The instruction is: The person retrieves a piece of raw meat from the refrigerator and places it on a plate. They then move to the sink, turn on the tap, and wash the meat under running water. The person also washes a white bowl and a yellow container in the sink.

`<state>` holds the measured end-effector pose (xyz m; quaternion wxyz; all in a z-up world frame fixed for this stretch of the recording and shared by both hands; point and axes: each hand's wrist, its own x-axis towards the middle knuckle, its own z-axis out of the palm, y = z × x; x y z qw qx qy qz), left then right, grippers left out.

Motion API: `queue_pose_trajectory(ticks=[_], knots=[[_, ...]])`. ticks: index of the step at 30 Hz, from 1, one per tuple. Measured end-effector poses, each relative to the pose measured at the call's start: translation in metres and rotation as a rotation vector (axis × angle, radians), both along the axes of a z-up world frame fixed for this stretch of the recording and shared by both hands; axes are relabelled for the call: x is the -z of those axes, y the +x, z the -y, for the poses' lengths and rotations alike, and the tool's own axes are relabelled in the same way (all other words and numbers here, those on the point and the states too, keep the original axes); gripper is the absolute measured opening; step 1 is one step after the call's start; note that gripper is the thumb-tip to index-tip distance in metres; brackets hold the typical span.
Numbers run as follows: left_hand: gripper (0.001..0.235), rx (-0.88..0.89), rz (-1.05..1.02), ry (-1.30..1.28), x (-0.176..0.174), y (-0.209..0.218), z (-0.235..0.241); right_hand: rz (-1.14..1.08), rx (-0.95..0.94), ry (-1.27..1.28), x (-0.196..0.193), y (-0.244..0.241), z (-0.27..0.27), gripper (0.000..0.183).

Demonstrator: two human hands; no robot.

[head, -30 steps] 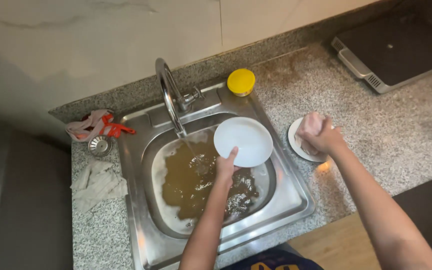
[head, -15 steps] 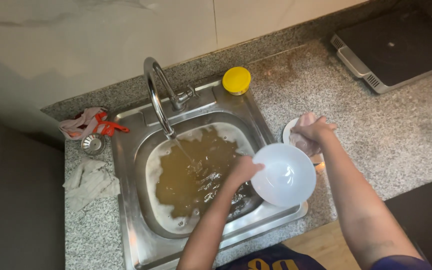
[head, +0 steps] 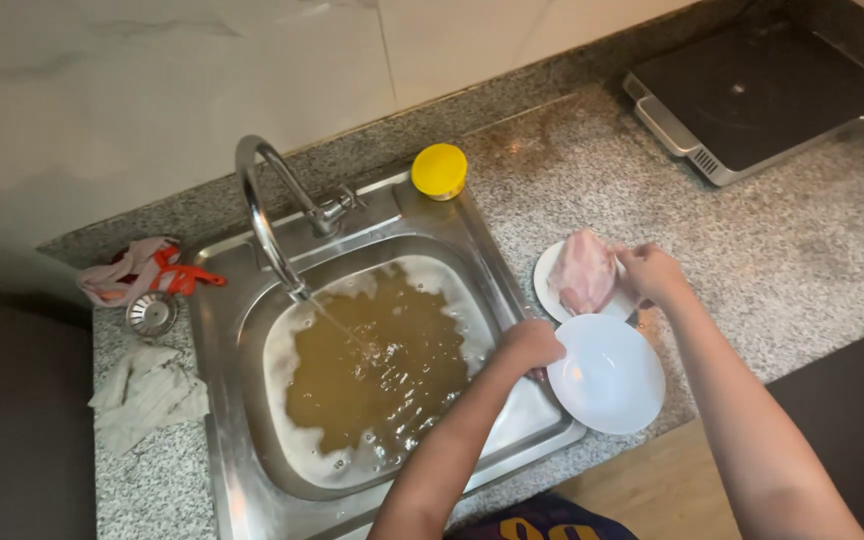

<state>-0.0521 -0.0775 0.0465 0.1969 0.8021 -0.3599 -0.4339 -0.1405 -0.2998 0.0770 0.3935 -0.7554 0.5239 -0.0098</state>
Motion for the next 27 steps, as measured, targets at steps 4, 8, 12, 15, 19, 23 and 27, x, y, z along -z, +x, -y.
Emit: queue_pose_trajectory(ticks=[4, 8, 12, 15, 19, 23, 27], knots=[[0.036, 0.031, 0.21, -0.06, -0.005, -0.006, 0.006, -0.119, -0.047, -0.051, 0.028, -0.02, 0.018, 0.06], [0.069, -0.009, 0.224, -0.038, -0.052, 0.008, 0.003, -0.024, -0.057, 0.104, 0.045, -0.026, 0.02, 0.042], [0.086, -0.289, 0.254, -0.274, 0.028, 0.038, 0.037, 0.144, -0.04, 0.102, 0.06, -0.027, 0.014, 0.034], [0.101, -0.377, 0.172, -0.372, 0.014, 0.025, 0.056, 0.256, -0.037, 0.171, 0.076, -0.025, 0.023, 0.034], [0.11, -0.446, -0.016, -0.475, 0.03, 0.026, 0.067, 0.366, -0.019, 0.214, 0.03, -0.01, 0.008, 0.035], [0.125, -0.567, -0.084, -0.671, 0.005, 0.039, 0.058, 0.579, -0.061, 0.213, -0.008, 0.014, -0.011, 0.034], [0.126, -0.675, 0.202, -0.683, -0.024, 0.047, 0.03, 0.651, -0.288, -0.094, -0.048, 0.039, -0.072, 0.031]])
